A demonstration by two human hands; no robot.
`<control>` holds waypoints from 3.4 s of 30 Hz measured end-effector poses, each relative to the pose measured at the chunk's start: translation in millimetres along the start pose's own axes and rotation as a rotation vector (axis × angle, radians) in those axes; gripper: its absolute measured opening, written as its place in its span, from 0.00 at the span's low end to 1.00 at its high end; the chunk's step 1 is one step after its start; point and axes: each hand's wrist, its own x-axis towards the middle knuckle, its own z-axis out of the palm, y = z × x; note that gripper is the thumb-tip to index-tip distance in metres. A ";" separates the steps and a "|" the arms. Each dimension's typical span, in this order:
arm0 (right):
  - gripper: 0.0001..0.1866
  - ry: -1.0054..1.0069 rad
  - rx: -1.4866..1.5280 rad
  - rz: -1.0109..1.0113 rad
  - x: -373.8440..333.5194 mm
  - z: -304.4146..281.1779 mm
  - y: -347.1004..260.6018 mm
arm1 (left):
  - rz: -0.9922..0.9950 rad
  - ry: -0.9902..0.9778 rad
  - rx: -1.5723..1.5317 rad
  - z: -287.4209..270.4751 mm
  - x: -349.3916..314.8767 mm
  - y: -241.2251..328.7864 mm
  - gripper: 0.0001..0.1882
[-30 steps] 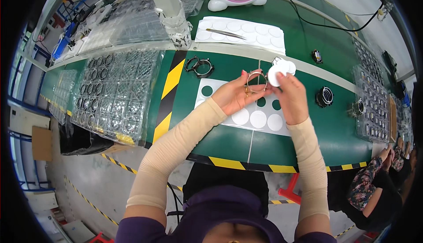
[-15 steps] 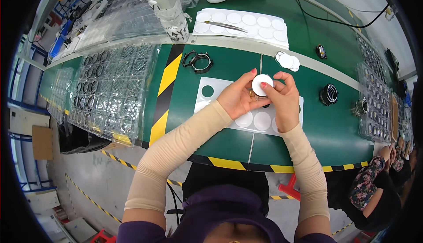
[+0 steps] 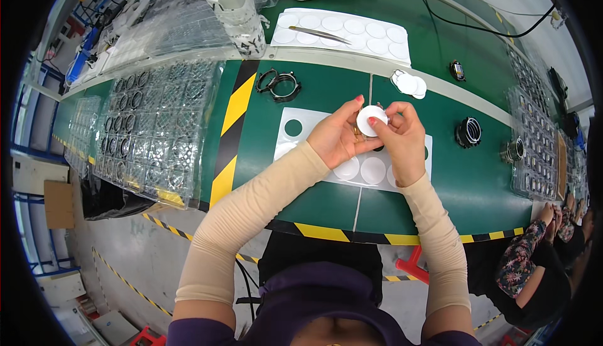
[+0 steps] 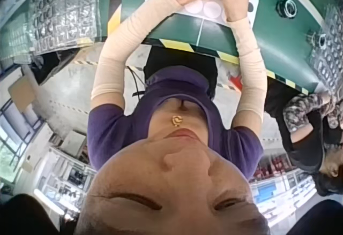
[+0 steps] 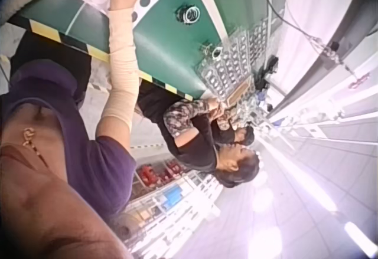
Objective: The recorder is assembling small circular components into a white template board and then transferring them to a metal tray.
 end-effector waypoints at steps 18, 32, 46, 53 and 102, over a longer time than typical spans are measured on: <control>0.11 -0.018 -0.080 -0.001 1.0 -2.0 4.5 | 0.016 0.000 0.002 4.4 -2.9 1.2 0.12; 0.13 -0.120 -0.253 -0.052 -0.2 8.5 1.3 | -0.024 -0.088 0.044 0.5 -2.2 5.1 0.14; 0.19 -0.208 -0.247 -0.015 0.8 -0.1 -1.3 | -0.008 -0.080 0.050 -1.3 -0.1 3.2 0.16; 0.24 -0.165 -0.087 0.024 0.4 -6.0 -0.4 | 0.029 -0.056 0.031 1.3 0.3 6.0 0.17; 0.17 0.147 -1.275 -0.794 59.1 -35.6 -12.6 | -0.007 -0.068 0.113 -2.4 3.6 3.7 0.26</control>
